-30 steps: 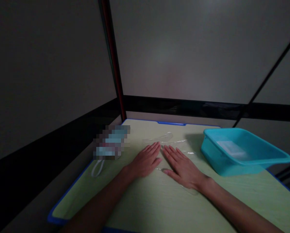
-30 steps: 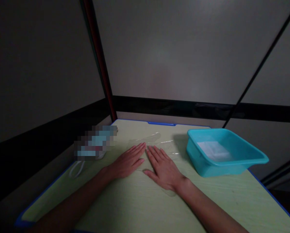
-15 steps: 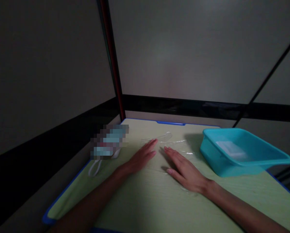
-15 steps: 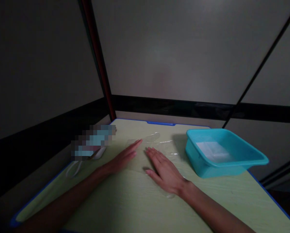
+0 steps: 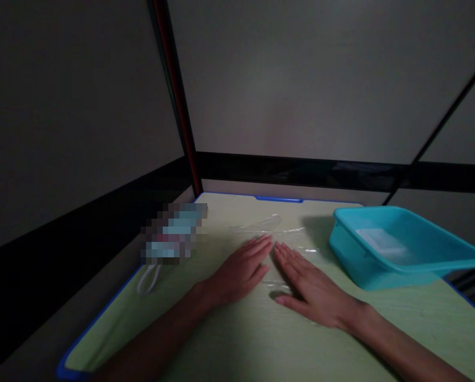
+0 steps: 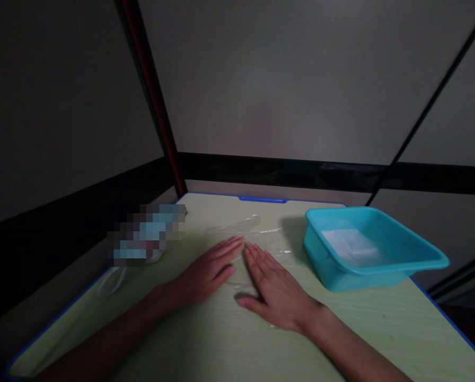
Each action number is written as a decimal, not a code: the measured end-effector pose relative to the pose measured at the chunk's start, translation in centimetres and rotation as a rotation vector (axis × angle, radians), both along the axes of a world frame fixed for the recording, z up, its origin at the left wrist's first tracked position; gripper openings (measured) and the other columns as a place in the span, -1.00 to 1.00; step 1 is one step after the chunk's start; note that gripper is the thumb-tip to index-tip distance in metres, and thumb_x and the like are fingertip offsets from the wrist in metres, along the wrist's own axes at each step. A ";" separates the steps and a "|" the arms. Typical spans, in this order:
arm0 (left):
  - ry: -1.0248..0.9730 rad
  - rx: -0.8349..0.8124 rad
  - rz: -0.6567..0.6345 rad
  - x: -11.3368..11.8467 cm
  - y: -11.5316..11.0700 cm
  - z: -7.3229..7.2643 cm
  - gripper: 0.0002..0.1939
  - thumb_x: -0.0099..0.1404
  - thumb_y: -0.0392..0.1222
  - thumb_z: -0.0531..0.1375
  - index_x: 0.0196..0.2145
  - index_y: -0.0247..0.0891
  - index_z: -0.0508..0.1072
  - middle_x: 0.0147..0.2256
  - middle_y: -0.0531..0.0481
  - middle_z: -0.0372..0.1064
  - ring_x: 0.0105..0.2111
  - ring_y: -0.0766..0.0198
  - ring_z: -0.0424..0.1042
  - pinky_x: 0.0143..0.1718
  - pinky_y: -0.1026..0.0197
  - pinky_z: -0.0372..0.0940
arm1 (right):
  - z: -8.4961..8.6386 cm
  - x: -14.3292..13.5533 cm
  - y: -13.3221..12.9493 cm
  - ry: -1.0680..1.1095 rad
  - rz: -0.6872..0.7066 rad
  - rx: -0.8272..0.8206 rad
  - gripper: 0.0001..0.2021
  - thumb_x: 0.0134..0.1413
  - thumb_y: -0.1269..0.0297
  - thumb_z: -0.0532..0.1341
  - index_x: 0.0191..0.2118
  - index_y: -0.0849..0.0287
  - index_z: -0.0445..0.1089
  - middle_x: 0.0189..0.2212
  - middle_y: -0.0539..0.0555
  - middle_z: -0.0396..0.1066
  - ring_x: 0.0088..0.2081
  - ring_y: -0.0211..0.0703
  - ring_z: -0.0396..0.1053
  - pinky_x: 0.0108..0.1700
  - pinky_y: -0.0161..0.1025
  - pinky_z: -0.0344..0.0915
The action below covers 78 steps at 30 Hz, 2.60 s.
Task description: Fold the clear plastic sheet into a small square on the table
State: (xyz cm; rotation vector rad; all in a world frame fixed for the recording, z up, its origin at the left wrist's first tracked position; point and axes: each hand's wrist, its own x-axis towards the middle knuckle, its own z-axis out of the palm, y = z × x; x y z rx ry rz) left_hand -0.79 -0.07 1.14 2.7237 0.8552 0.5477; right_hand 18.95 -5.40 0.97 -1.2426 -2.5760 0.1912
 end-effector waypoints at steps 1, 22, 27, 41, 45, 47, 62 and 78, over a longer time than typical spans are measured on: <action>0.043 -0.001 -0.031 0.2 -0.3 -0.2 -0.50 0.25 -0.19 -0.11 0.13 -0.29 -0.07 0.16 -0.02 -0.22 0.14 0.28 -0.21 0.13 0.16 -0.21 | -0.2 -0.1 -0.1 -0.012 0.005 -0.005 -0.25 0.02 -0.05 -0.04 0.18 0.34 -0.31 0.18 0.20 -0.34 0.17 -0.02 -0.35 0.14 -0.05 -0.18; -0.748 -1.040 -0.224 -1.1 2.3 1.8 -0.60 0.22 -0.04 -0.05 -0.17 -0.40 0.35 -0.19 -0.17 0.37 -0.14 0.07 0.31 -0.05 0.01 0.09 | 5.5 2.4 -1.8 0.048 0.164 -0.264 -0.81 -0.17 0.30 0.23 -0.31 0.12 0.36 -0.34 0.00 0.35 -0.27 -0.19 0.31 -0.24 -0.24 0.25; -0.531 -1.221 -0.293 -0.9 2.2 1.1 -0.57 0.23 -0.02 -0.04 -0.13 -0.43 0.32 -0.20 -0.24 0.37 -0.18 0.07 0.35 -0.12 0.02 0.15 | 4.9 2.0 -3.0 -0.008 0.185 -0.240 -0.90 -0.26 0.40 0.21 -0.46 0.13 0.38 -0.43 -0.01 0.35 -0.32 -0.17 0.31 -0.28 -0.25 0.24; -0.443 -1.311 -0.227 -0.7 1.5 0.9 -0.51 0.16 0.05 0.05 -0.13 -0.45 0.33 -0.18 -0.29 0.34 -0.18 0.07 0.35 -0.12 0.04 0.16 | 4.6 1.3 -3.0 -0.117 0.182 -0.312 -0.84 -0.37 0.57 0.06 -0.60 0.20 0.29 -0.50 0.02 0.31 -0.39 -0.20 0.25 -0.33 -0.27 0.19; -0.439 -1.292 -0.224 -0.7 1.5 0.9 -0.52 0.17 0.04 0.03 -0.13 -0.44 0.33 -0.16 -0.28 0.33 -0.16 0.09 0.33 -0.11 0.05 0.16 | 4.7 1.2 -2.9 -0.152 0.170 -0.342 -0.86 -0.37 0.56 0.06 -0.58 0.22 0.28 -0.48 0.03 0.32 -0.38 -0.21 0.23 -0.31 -0.28 0.17; -0.442 -1.277 -0.222 -0.7 1.6 0.9 -0.54 0.18 0.04 0.03 -0.13 -0.42 0.34 -0.15 -0.26 0.33 -0.15 0.10 0.32 -0.10 0.06 0.15 | 4.8 1.2 -2.9 -0.157 0.171 -0.352 -0.87 -0.37 0.56 0.05 -0.59 0.23 0.27 -0.49 0.03 0.32 -0.38 -0.22 0.23 -0.31 -0.29 0.16; -0.413 -1.354 -0.254 -0.9 1.5 0.9 -0.51 0.16 0.05 0.05 -0.11 -0.43 0.32 -0.15 -0.28 0.32 -0.14 0.09 0.31 -0.10 0.05 0.14 | 4.4 1.4 -2.9 -0.061 0.233 -0.406 -0.85 -0.40 0.58 0.07 -0.59 0.22 0.29 -0.53 0.01 0.27 -0.44 -0.25 0.20 -0.35 -0.30 0.16; -0.327 -1.363 -0.257 -0.9 0.7 1.9 -0.61 0.13 -0.10 0.14 -0.11 -0.36 0.31 -0.14 -0.25 0.31 -0.16 0.10 0.33 -0.15 0.07 0.18 | 5.3 2.8 -2.1 0.206 0.278 -0.638 -0.81 -0.37 0.62 0.10 -0.50 0.27 0.31 -0.50 -0.02 0.32 -0.43 -0.30 0.28 -0.36 -0.36 0.22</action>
